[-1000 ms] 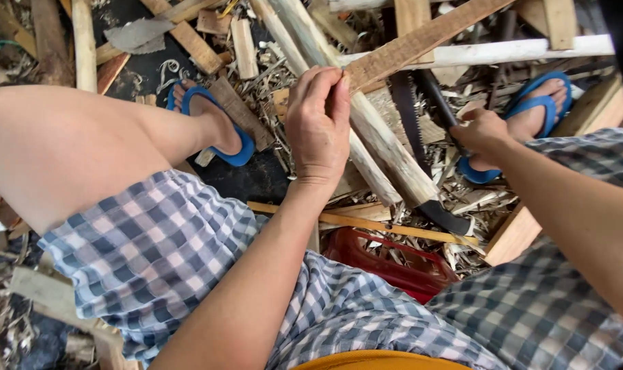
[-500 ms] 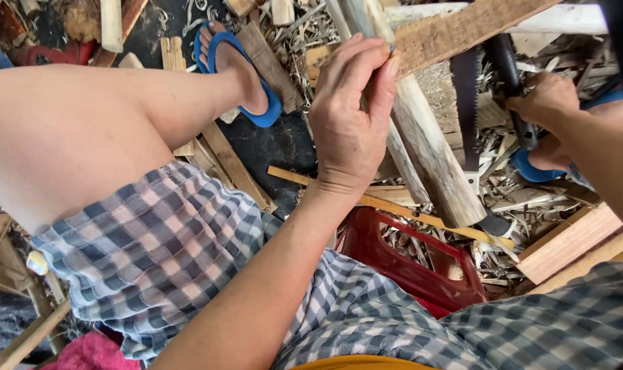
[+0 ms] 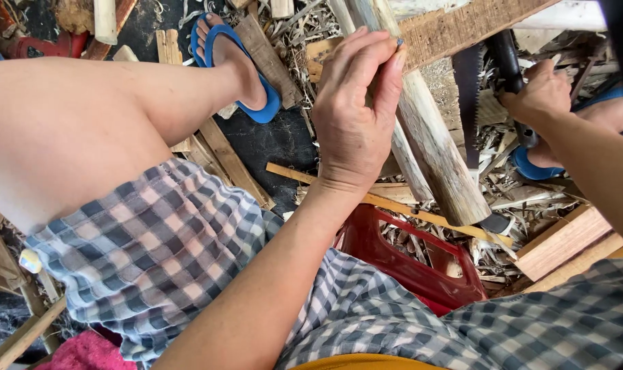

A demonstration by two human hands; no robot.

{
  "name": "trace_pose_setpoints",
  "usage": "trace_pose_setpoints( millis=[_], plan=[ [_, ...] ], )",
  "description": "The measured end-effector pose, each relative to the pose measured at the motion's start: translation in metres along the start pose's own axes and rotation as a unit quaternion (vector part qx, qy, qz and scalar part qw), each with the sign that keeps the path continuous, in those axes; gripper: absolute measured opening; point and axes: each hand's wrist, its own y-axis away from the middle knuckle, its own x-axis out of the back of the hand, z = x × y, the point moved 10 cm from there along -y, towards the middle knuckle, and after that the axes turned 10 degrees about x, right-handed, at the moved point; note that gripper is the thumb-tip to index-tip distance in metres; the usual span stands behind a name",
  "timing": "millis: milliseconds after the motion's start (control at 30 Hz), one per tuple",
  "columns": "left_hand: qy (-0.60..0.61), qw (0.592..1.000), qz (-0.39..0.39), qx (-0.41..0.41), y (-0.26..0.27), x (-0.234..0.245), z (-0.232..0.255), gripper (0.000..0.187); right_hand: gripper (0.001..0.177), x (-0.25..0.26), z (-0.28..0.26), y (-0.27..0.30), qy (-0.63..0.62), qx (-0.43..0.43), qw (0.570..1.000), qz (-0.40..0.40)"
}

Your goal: Splitting and carving wood pieces using a knife and a hammer.

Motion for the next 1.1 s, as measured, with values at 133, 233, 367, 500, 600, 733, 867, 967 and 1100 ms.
trace_pose_setpoints(
  millis=[133,233,367,500,600,733,867,967,1100],
  plan=[
    [-0.005,1.000,0.004,-0.007,0.001,-0.002,-0.002,0.014,0.060,0.007,-0.009,0.009,0.028,-0.015,0.999,0.023],
    [-0.003,1.000,0.012,-0.012,0.001,-0.001,-0.001,0.013,0.058,0.013,-0.017,0.022,0.010,-0.016,0.999,0.042],
    [-0.007,1.000,0.016,-0.004,0.001,-0.002,-0.002,0.013,0.052,0.025,-0.031,0.042,-0.043,-0.024,0.996,0.072],
    [-0.011,1.000,0.020,-0.011,0.000,-0.008,-0.011,0.013,0.051,0.040,-0.050,0.057,-0.096,-0.025,0.991,0.085],
    [-0.009,1.000,0.027,-0.014,0.000,-0.008,-0.010,0.011,0.046,0.061,-0.073,0.070,-0.153,-0.023,0.986,0.064],
    [0.010,0.999,0.033,-0.019,0.001,-0.006,-0.008,0.009,0.041,0.095,-0.105,0.092,-0.272,-0.028,0.960,0.065],
    [0.002,0.998,0.050,-0.033,0.001,-0.005,-0.006,0.008,0.030,0.125,-0.151,0.130,-0.424,-0.040,0.905,0.022],
    [-0.012,0.998,0.057,-0.030,0.000,-0.010,-0.011,0.008,0.030,0.157,-0.201,0.184,-0.485,-0.050,0.873,0.011],
    [-0.037,0.997,0.064,-0.014,-0.001,-0.012,-0.013,0.007,0.040,0.175,-0.246,0.230,-0.509,-0.017,0.860,-0.025]
  ],
)
